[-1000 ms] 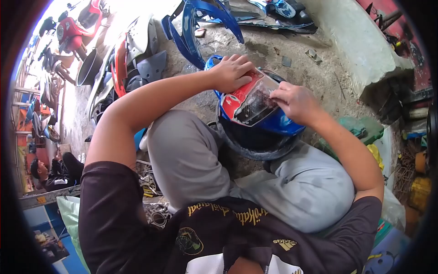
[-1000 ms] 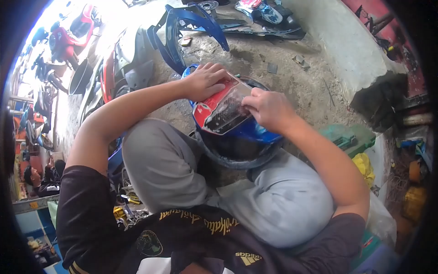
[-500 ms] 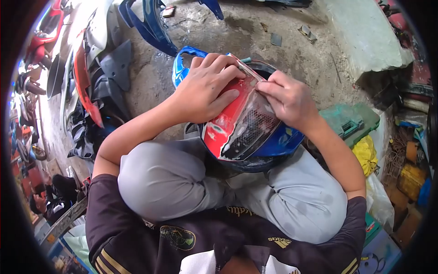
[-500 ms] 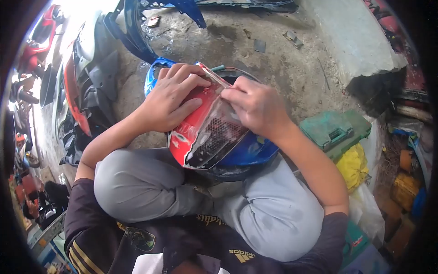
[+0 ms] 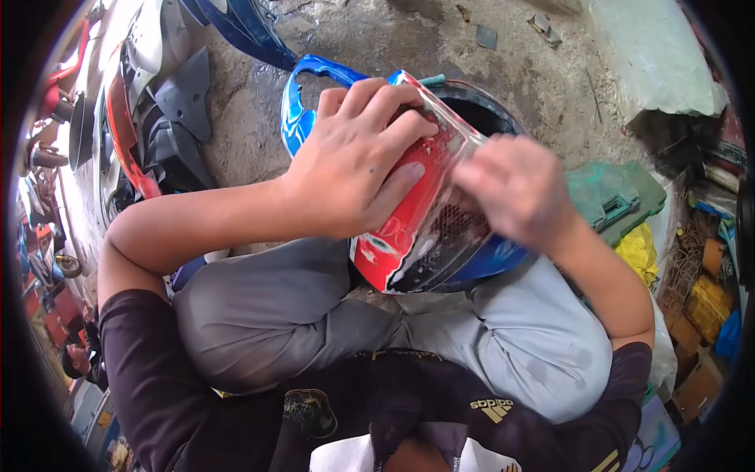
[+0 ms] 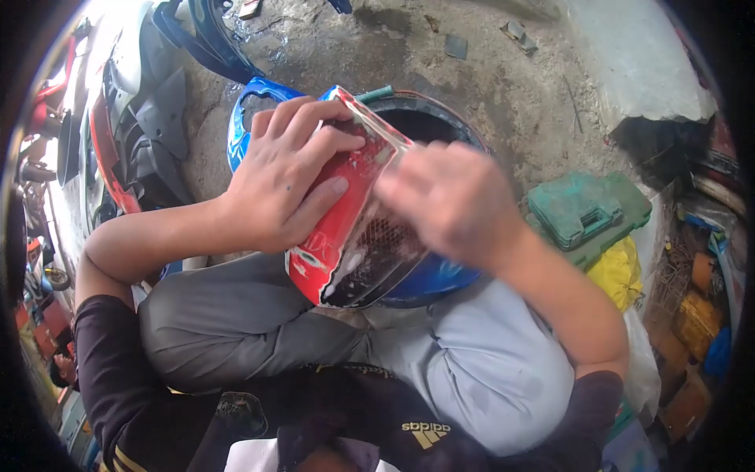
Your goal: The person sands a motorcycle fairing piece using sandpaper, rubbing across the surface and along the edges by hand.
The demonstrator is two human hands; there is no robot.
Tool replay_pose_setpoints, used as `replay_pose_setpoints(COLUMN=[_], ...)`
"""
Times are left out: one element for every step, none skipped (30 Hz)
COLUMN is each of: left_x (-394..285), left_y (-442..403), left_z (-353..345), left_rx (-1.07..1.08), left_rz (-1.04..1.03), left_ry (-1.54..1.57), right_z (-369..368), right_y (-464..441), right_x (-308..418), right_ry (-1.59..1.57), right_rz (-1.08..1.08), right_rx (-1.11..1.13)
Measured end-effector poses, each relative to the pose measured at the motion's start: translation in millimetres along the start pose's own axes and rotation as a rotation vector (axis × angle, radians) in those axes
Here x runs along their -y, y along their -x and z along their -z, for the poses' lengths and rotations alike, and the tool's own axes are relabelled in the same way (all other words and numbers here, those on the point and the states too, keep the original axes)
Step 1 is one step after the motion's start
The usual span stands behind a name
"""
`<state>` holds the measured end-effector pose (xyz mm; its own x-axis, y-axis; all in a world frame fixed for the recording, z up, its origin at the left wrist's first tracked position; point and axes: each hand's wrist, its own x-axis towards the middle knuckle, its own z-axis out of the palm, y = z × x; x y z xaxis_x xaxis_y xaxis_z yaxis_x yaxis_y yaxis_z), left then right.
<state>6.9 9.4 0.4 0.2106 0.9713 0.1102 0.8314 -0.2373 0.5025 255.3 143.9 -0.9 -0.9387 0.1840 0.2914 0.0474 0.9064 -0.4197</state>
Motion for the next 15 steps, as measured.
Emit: replay_pose_setpoints(left_x=[0,1,1,2,3,1,1,0,0,0,0,1,1,1,1], left_y=[-4,-9,-9,-9,-9,-6,-5,-3,-2,-4,-5,-6,-7,-6,-6], left_z=[2,2,1,1,1,1,1,0,0,1,1,1,1,1,1], left_rx=[0.008,0.006,-0.005,-0.013,-0.018,-0.032,-0.034,-0.038,-0.043,-0.027,-0.024,-0.021,-0.018,-0.014,-0.012], left_rz=[0.009,0.033,0.038,0.041,0.043,0.028,0.024,0.019,0.016,0.027,0.029,0.033,0.037,0.042,0.042], left_ry=[0.006,-0.001,0.002,0.006,0.012,0.007,0.002,-0.002,-0.009,-0.004,0.000,0.001,0.002,-0.006,-0.014], right_z=[0,-5,-7,-9,-11,-11,-10,-6,-5,-9,-9,-8,-7,-9,-6], right_y=[1,0,2,3,4,9,8,5,4,8,8,7,7,9,10], right_x=[-14,-20,-17,-6,7,15,12,4,-5,-19,-15,-7,3,23,36], right_ry=[0.015,0.016,-0.010,-0.037,-0.064,-0.073,-0.054,-0.033,-0.013,-0.023,0.010,0.041,0.072,0.084,0.010], right_rz=[-0.057,-0.114,-0.057,-0.003,0.046,0.064,0.056,0.048,0.043,-0.074,-0.041,-0.006,0.029,0.122,0.139], right_rx=[-0.010,-0.051,-0.056,-0.063,-0.070,-0.046,-0.047,-0.047,-0.047,-0.035,-0.019,-0.003,0.012,-0.010,0.061])
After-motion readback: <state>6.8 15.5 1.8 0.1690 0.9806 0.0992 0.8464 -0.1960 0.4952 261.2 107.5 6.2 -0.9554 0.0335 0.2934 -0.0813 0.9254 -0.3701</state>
